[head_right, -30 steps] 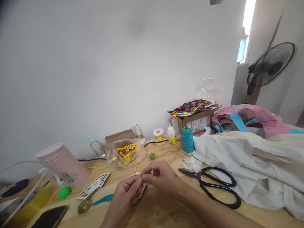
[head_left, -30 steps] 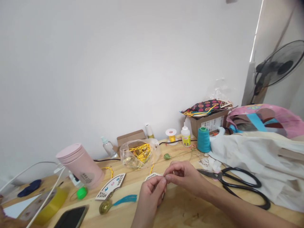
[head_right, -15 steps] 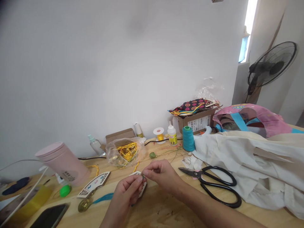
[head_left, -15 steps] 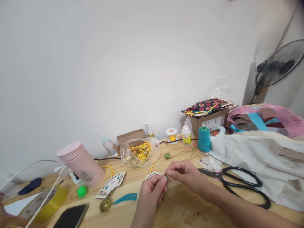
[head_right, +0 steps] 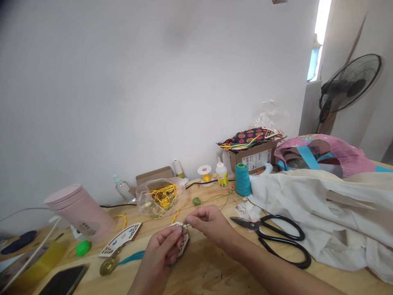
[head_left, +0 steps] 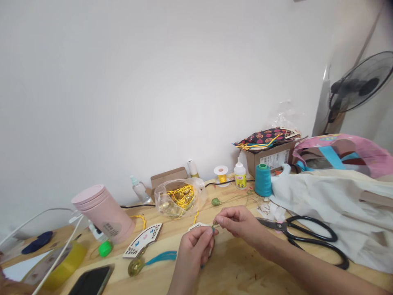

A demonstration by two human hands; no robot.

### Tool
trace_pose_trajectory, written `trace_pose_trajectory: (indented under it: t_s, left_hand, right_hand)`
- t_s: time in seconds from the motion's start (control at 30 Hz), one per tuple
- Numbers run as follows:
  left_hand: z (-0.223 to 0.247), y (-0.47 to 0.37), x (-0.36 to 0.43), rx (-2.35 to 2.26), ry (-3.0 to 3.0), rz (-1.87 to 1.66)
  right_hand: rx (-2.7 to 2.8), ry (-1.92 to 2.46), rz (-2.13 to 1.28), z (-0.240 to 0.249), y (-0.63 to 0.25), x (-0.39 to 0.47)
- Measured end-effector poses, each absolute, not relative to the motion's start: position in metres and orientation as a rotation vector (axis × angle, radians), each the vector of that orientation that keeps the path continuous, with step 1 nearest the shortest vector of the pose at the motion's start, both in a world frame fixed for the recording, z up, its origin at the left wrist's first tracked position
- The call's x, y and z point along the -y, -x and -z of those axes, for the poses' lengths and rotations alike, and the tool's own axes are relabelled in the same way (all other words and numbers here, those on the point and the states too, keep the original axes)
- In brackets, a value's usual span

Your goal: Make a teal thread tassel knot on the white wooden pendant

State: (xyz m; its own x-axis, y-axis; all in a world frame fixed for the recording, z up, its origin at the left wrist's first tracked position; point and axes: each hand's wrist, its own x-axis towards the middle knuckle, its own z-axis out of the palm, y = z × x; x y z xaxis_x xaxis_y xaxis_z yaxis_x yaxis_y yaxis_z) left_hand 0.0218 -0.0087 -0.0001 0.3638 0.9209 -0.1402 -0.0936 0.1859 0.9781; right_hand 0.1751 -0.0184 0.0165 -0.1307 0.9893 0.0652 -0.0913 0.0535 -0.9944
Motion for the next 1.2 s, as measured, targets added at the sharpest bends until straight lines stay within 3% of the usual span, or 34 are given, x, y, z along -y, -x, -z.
trace_pose_trajectory:
  t_s: [0.27, 1.2]
  left_hand:
    - [0.0035, -0.0214, 0.0081, -0.957, -1.173, -0.872]
    - [0.0008, -0.0253, 0.0088, -1.045, -1.277, -0.84]
  right_hand:
    - [1.462, 1.036, -1.075, -0.0107, -0.1732, 0.0157]
    - [1.502, 1.167, -1.076, -0.0116, -0.1719, 0.0167]
